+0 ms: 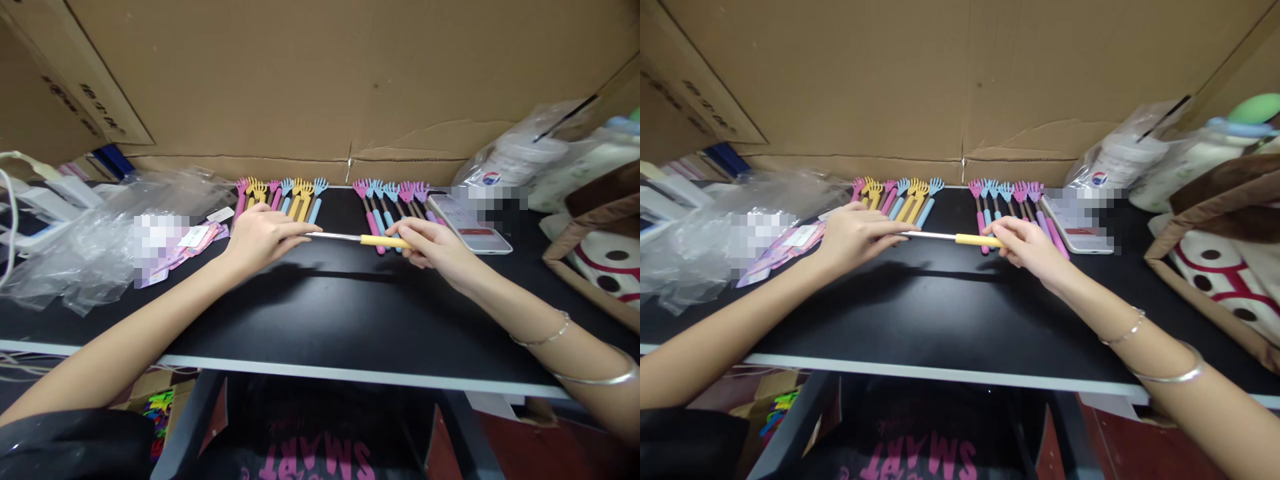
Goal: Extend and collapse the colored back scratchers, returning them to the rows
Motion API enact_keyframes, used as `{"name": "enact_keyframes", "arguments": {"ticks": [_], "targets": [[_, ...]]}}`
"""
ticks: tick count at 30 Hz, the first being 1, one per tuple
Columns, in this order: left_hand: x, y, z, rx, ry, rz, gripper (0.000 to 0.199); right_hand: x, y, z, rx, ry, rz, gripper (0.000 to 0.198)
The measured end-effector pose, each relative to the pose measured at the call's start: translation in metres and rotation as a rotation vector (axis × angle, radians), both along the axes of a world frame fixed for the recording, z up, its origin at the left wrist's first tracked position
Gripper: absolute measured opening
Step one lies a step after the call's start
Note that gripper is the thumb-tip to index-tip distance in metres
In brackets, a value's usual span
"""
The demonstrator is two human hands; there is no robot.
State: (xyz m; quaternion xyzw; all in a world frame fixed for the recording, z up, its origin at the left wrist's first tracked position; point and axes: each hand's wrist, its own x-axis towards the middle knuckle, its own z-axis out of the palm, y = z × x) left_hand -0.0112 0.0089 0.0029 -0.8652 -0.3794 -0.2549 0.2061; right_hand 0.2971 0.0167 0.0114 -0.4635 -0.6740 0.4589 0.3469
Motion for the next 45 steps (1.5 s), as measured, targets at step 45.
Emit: {"name": "enact_keyframes", "arguments": {"ticks": [45], "targets": [[-0.0018,0.0004,0.0013,-0.159,0.019,-0.05,0.039,0.0001,-0.0065,-0.0016,0.508,-0.52,0.062,0.026]]}}
